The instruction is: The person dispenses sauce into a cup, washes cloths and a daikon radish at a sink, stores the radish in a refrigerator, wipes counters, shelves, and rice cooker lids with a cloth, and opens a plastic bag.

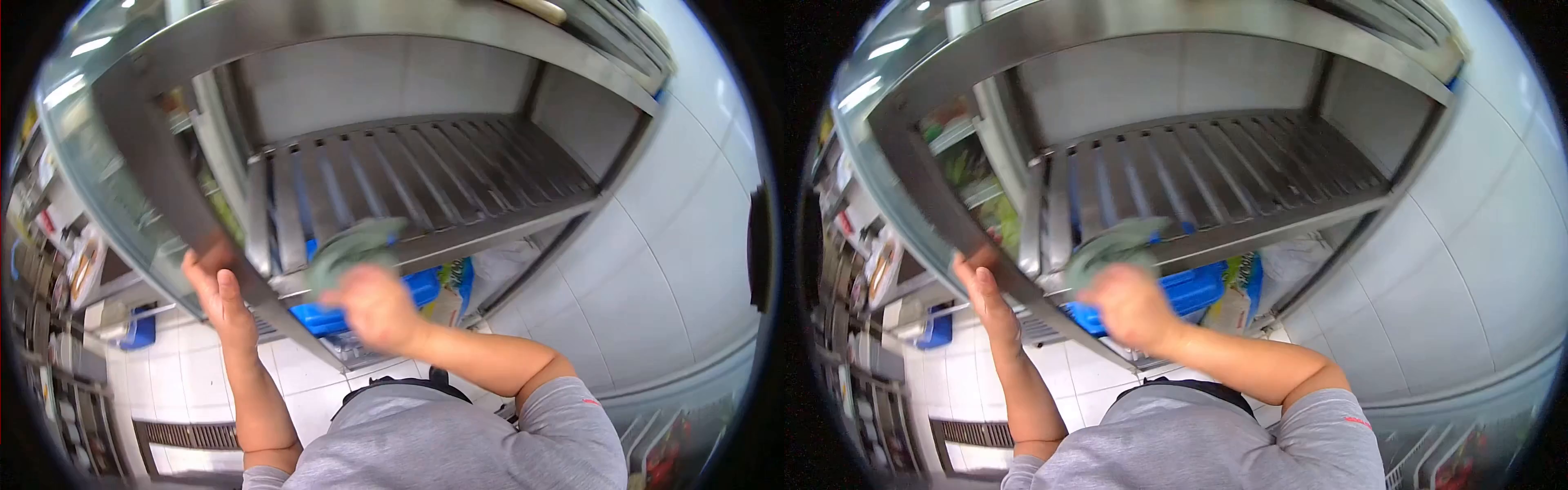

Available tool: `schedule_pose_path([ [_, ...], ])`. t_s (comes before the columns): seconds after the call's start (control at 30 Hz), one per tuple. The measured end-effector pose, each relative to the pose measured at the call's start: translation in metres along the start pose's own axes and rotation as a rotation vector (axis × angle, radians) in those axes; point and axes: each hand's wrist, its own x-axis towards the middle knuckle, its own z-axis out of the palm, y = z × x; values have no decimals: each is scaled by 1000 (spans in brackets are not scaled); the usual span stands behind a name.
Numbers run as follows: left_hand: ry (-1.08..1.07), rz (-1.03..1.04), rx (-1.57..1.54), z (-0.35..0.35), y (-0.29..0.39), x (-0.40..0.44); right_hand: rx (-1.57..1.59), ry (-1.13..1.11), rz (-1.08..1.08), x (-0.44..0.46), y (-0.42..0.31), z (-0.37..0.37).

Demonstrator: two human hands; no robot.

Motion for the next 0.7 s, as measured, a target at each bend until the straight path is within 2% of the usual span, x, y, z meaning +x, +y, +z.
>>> schedule_pose_path([
  [0.03, 30, -72, -144, -13, -7, -6, 278, -201, 3, 10, -25, 13],
  [0.07, 4, -79, -187, -26, 6, -7, 513, -290, 40, 16, -39, 28],
  [0.1, -30, -85, -232, -37, 19, -9, 399, -135, -145, 38, -50, 28],
  [0.17, 71, -89, -122, -63, 18, -20, 248, 184, -441, 103, -62, 19],
  [0.23, 121, -124, -114, -80, 9, -35, 28, 432, -551, 162, -71, 3],
  [0.27, 112, -141, -78, -84, 9, -40, -73, 464, -503, 184, -73, 7],
  [0.3, 100, -159, -41, -88, 10, -44, -196, 502, -597, 190, -69, 18],
  [0.37, 87, -148, -41, -97, 6, -54, -182, 180, -551, 142, -73, 39],
  [0.43, 75, -147, -13, -99, 10, -65, -144, -78, -582, 59, -47, 92],
  [0.47, 63, -190, -101, -93, 6, -76, -44, -339, -521, 22, -41, 106],
  [0.5, 48, -233, -186, -83, 1, -89, 207, -517, -307, -9, -37, 119],
  [0.53, 67, -231, -181, -68, 4, -105, 434, -701, 33, -18, -38, 121],
  [0.57, 67, -136, -12, -48, 8, -122, 439, -710, 13, -20, -45, 118],
  [0.63, 76, 67, 322, -13, 9, -133, 1021, -421, 704, -11, -58, 100],
  [0.67, 98, 83, 318, -13, 4, -126, 1360, -468, 858, -5, -57, 91],
  [0.7, 118, 120, 352, -22, -2, -121, 1348, -478, 839, 3, -54, 75],
])
